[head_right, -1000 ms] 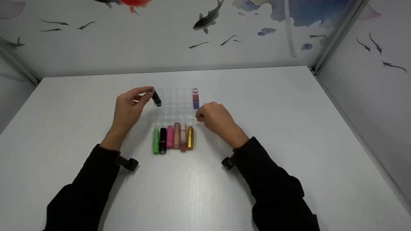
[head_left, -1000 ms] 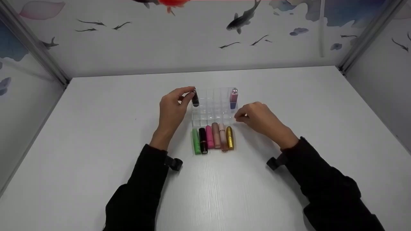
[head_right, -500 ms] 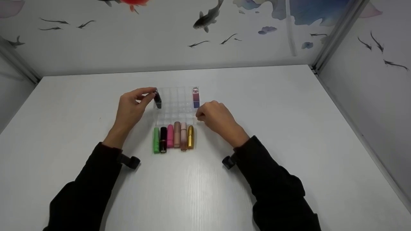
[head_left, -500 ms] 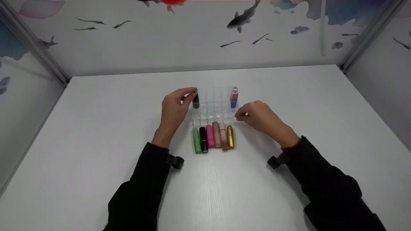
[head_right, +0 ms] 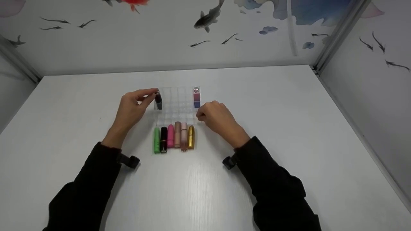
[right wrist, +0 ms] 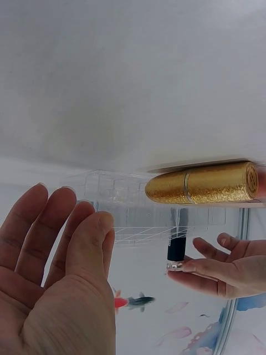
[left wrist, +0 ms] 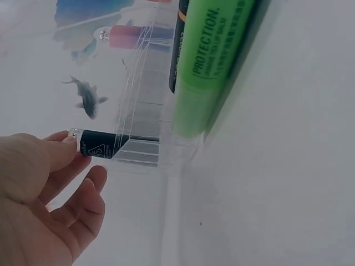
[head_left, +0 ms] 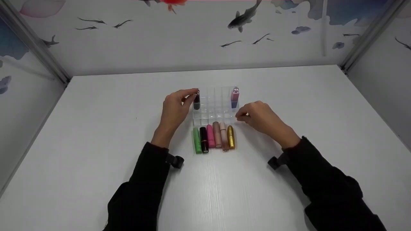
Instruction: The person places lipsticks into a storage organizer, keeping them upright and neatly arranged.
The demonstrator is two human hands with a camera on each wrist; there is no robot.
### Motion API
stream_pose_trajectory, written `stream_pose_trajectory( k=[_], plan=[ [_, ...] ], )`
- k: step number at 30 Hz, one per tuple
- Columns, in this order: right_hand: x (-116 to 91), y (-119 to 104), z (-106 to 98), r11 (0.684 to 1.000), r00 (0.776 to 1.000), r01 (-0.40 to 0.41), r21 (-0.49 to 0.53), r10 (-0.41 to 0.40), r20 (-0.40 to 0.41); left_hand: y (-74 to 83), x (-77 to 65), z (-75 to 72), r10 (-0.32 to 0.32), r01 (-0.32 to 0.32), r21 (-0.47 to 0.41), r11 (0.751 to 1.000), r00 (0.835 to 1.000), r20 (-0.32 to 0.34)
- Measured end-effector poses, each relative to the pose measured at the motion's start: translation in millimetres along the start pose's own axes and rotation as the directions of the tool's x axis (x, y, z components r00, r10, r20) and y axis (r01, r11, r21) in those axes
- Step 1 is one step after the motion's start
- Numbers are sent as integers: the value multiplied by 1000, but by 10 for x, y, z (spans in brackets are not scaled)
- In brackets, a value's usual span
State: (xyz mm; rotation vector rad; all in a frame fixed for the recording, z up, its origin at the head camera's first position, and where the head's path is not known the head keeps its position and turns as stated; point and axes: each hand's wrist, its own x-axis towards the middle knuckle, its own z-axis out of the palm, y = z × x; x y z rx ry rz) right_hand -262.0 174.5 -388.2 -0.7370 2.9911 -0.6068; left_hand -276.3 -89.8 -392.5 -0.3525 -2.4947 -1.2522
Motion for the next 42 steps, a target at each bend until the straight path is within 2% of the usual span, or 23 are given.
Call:
stream_pose_trajectory(
  k=[10,18,22,26,30,36,42],
  plan=[
    [26,-35,37,1000,1000,-10,6,10,26,0,-44,-88,-6,5,21,1000,1000,28],
    [21,-17,26,1000,999,-22,0,22,29,200,-59,-225,67,-66,54,996,998,-20],
    [9,-5,11,1000,999,-28,10,28,31,291,-76,-291,94,-95,89,992,996,8],
    [-4,13,6,1000,1000,-14,20,13,18,333,-119,-296,40,-60,192,980,993,108],
    [-10,20,9,1000,1000,14,7,-14,-7,332,-170,-252,-28,-32,284,958,978,204],
    [-8,19,4,1000,1000,19,-8,-19,-18,312,-199,-177,-78,-20,355,935,963,258],
    [-5,9,3,1000,1000,3,4,-3,7,282,-228,-161,-127,-7,404,915,944,305]
  ],
)
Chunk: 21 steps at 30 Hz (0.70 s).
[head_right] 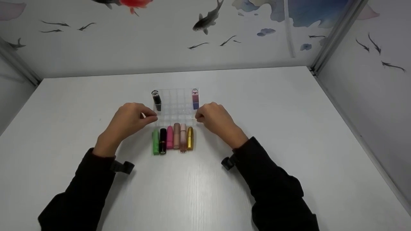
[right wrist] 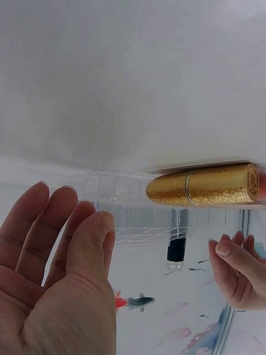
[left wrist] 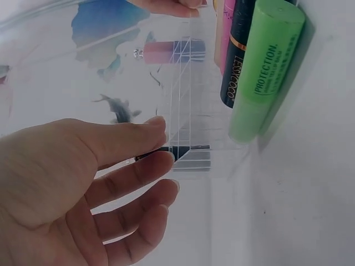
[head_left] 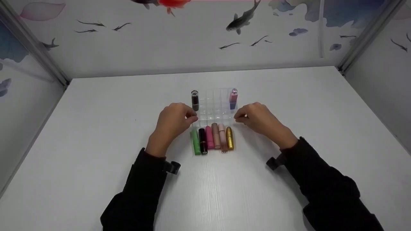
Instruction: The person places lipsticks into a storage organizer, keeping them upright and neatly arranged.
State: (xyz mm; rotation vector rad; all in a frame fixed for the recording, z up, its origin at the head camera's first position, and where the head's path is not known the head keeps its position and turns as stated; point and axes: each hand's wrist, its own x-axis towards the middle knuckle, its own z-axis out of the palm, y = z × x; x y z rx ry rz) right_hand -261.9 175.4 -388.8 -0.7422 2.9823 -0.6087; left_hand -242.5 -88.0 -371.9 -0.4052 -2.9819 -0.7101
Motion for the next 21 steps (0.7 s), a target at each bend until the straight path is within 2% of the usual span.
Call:
stream_pose_trajectory(
  k=[6,9,21],
  plan=[
    [5,4,7,1000,1000,7,4,-7,0,-20,-6,29,-21,19,32,999,997,76],
    [10,3,8,1000,1000,9,-1,-9,-1,-30,2,41,-38,33,48,998,995,94],
    [3,-6,15,1000,1000,-8,0,8,-10,-8,33,134,-49,46,68,997,998,40]
  ],
)
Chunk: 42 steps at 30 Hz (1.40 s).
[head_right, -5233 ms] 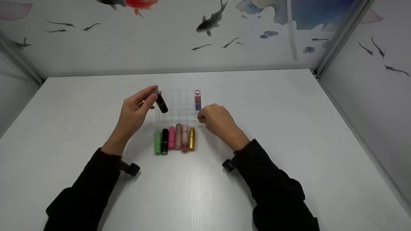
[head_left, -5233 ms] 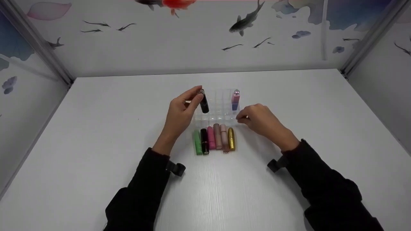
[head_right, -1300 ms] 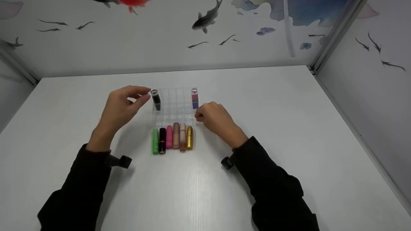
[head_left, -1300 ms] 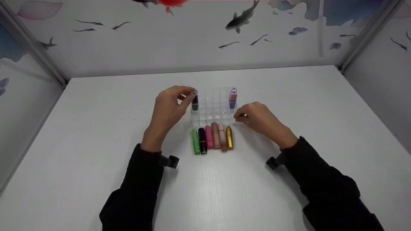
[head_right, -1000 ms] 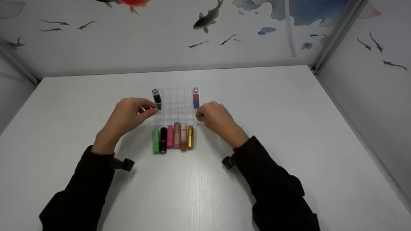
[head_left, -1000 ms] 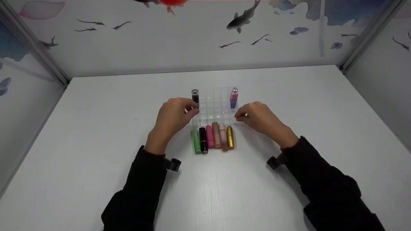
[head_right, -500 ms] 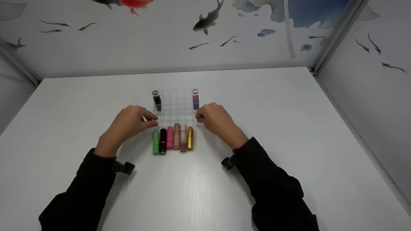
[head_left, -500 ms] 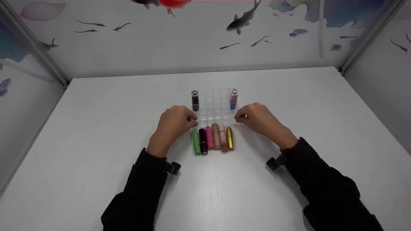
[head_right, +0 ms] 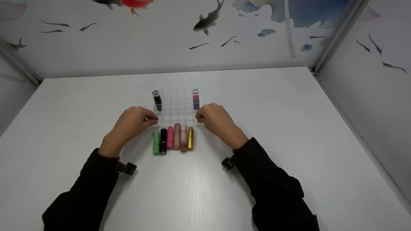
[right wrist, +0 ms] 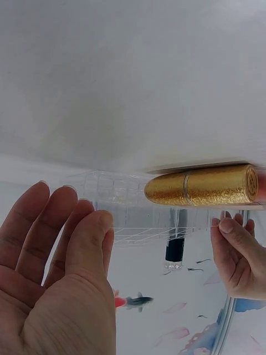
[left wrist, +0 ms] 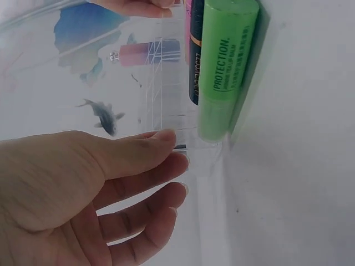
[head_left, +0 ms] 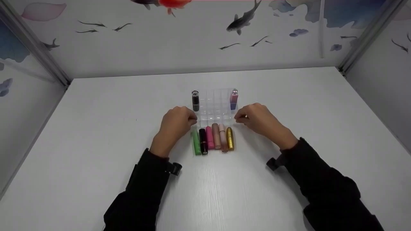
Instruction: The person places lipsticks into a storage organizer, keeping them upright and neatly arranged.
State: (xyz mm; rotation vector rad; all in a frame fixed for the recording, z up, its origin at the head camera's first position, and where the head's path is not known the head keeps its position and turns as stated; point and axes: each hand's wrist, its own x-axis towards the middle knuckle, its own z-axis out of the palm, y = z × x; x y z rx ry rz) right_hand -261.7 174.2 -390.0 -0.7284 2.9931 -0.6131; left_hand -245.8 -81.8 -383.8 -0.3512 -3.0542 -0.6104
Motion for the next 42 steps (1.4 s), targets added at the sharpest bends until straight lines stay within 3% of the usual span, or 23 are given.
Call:
stream_pose_trajectory(
  k=[8,20,26,42],
  plan=[
    [-16,5,-2,1000,1000,-4,14,4,4,28,10,35,13,-14,38,999,1000,21],
    [-23,1,17,1000,1000,2,8,-2,-6,-13,-3,52,144,-141,167,976,990,-9],
    [-21,12,23,1000,1000,16,1,-16,-13,-53,-10,66,176,-169,173,970,984,-24],
    [-5,9,8,1000,1000,22,-7,-22,-8,-53,-2,65,168,-159,178,971,985,-35]
  ],
)
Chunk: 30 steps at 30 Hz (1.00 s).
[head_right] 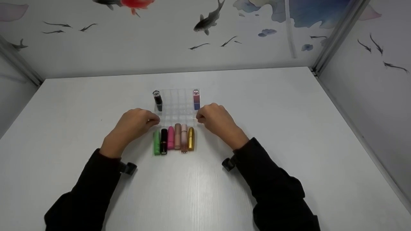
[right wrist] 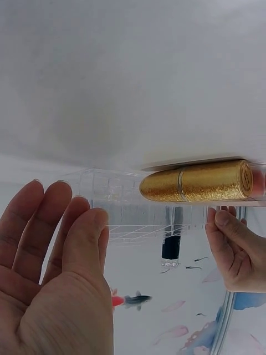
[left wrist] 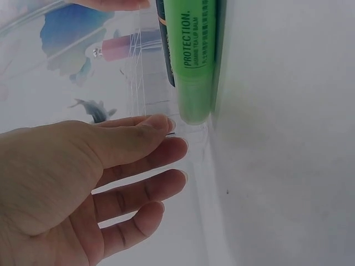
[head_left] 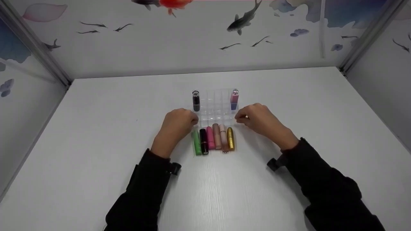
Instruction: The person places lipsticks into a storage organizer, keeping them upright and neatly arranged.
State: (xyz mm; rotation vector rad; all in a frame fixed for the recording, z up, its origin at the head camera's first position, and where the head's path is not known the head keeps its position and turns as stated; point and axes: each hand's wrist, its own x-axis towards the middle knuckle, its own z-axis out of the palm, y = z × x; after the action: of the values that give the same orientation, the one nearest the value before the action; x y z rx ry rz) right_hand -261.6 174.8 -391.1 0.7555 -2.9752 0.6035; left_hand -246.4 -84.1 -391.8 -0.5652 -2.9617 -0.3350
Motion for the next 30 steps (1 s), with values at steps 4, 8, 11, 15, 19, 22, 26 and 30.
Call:
stream_pose_trajectory(
  k=[4,8,11,15,19,22,26,30],
  plan=[
    [-1,0,-29,1000,999,-14,0,14,36,4,8,-11,-1,1,-3,1000,1000,7],
    [-20,-23,-98,1000,999,-14,-4,14,49,1,11,-17,0,0,-7,1000,1000,10],
    [-41,-59,-160,1000,999,30,7,-30,25,-3,7,-17,5,-5,-10,1000,1000,10],
    [-53,-97,-194,986,986,162,28,-163,23,-17,-9,-16,8,-8,-21,1000,1000,-3],
    [-49,-89,-150,956,952,289,50,-292,91,-18,-15,-17,11,-11,-39,999,1000,-10],
    [-35,-78,-90,941,927,333,60,-338,165,-18,-13,-20,8,-7,-68,998,1000,5],
    [-21,-68,-18,930,902,364,42,-363,235,-15,-1,-27,-20,27,-137,990,998,54],
    [-17,-54,23,917,885,397,31,-391,252,-29,15,-24,-40,58,-186,981,994,100]
  ],
)
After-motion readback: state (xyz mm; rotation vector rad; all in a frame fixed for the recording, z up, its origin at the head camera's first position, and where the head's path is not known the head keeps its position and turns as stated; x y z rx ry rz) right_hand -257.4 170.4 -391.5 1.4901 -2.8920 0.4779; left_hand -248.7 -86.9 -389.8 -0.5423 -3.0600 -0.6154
